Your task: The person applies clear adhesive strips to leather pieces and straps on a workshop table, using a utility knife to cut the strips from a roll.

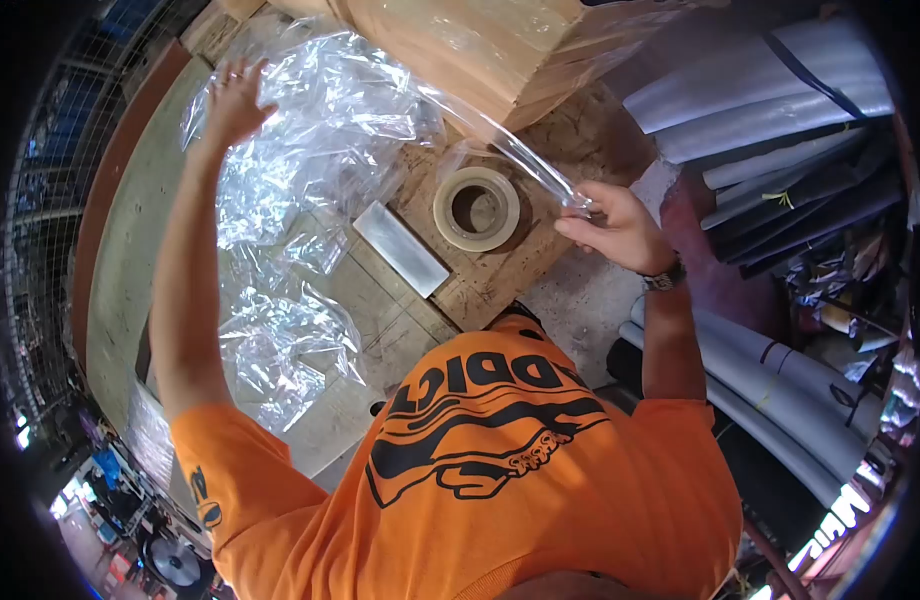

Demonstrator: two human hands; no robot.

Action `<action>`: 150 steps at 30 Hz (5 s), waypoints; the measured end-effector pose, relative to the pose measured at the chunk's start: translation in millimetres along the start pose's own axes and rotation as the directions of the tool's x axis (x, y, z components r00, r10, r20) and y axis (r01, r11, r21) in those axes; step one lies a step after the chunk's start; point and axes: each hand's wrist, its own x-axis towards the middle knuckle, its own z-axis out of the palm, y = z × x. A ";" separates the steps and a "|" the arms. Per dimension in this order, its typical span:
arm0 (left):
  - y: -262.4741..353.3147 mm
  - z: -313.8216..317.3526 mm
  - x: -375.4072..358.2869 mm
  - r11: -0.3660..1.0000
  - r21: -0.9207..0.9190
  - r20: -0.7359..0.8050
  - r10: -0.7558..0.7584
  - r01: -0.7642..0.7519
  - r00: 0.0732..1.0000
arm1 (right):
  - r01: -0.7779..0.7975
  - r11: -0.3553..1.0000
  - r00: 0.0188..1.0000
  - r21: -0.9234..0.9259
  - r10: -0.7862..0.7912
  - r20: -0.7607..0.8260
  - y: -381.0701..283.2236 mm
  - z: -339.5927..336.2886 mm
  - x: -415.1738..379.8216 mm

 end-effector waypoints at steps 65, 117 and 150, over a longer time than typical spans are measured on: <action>-173.8 -171.4 62.9 0.988 -0.084 -0.478 -0.152 0.127 0.865 | 0.073 0.985 0.997 -0.159 -0.078 -0.025 11.6 -42.0 -2.3; 198.8 -202.1 -82.7 0.759 -0.262 -0.465 0.442 -0.596 0.767 | 0.446 0.891 0.880 -0.091 -0.418 0.224 -122.4 13.3 -4.3; -1.5 -76.0 -3.3 0.954 0.258 -0.184 0.201 -0.149 0.962 | 0.148 0.980 0.986 -0.133 -0.157 -0.063 -4.3 -15.0 -1.5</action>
